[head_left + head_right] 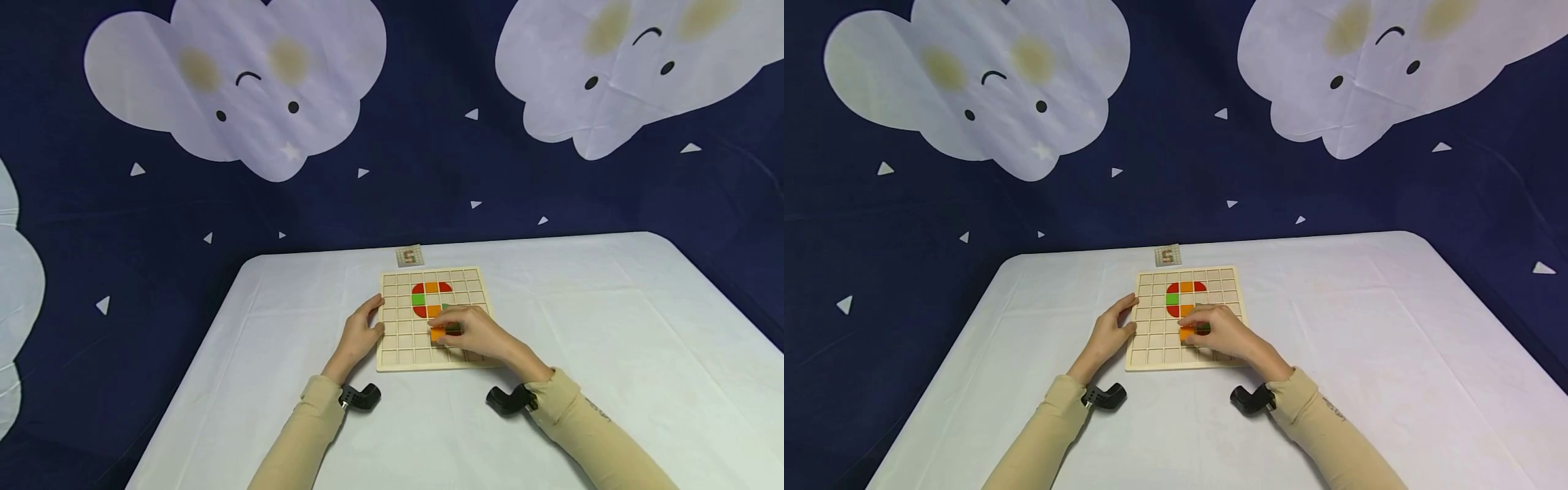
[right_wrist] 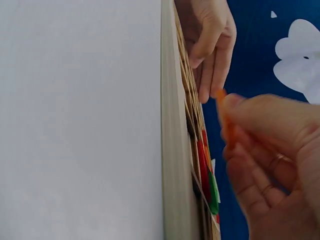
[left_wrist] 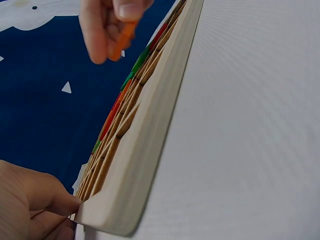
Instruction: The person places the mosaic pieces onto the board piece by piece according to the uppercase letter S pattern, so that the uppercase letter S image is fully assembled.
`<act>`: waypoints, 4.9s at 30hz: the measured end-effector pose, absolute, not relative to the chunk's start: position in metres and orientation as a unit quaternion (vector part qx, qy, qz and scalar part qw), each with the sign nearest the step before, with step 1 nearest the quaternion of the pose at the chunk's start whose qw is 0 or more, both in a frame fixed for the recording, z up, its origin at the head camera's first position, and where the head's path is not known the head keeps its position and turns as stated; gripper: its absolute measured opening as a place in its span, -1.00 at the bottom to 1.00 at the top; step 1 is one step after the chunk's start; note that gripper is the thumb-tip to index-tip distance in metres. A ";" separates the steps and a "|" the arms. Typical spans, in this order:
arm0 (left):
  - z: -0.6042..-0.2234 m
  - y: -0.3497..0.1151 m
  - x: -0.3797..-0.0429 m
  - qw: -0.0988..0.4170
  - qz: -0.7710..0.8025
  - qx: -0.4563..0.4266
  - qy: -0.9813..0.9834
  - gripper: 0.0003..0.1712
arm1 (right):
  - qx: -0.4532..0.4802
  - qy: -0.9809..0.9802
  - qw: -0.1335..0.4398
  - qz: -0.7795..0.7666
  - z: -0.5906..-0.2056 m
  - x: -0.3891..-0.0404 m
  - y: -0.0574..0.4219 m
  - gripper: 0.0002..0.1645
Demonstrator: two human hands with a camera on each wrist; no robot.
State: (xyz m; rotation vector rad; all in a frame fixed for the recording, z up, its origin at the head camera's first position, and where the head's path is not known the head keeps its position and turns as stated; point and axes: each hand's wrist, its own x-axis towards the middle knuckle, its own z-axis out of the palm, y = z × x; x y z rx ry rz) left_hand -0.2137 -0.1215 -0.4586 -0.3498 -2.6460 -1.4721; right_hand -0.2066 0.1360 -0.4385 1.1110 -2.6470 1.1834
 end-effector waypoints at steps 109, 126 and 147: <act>-0.459 -0.121 -0.211 0.047 -0.486 -0.122 -0.864 -0.30 | 0.359 -0.859 0.066 0.359 -0.411 -0.205 0.136 -0.69; -0.459 -0.122 -0.215 0.050 -0.475 -0.125 -0.869 -0.30 | 0.361 -0.858 0.018 0.364 -0.435 -0.210 0.115 -0.67; -0.456 -0.122 -0.213 0.056 -0.475 -0.128 -0.869 -0.31 | 0.369 -0.866 0.021 0.336 -0.450 -0.213 0.112 -0.64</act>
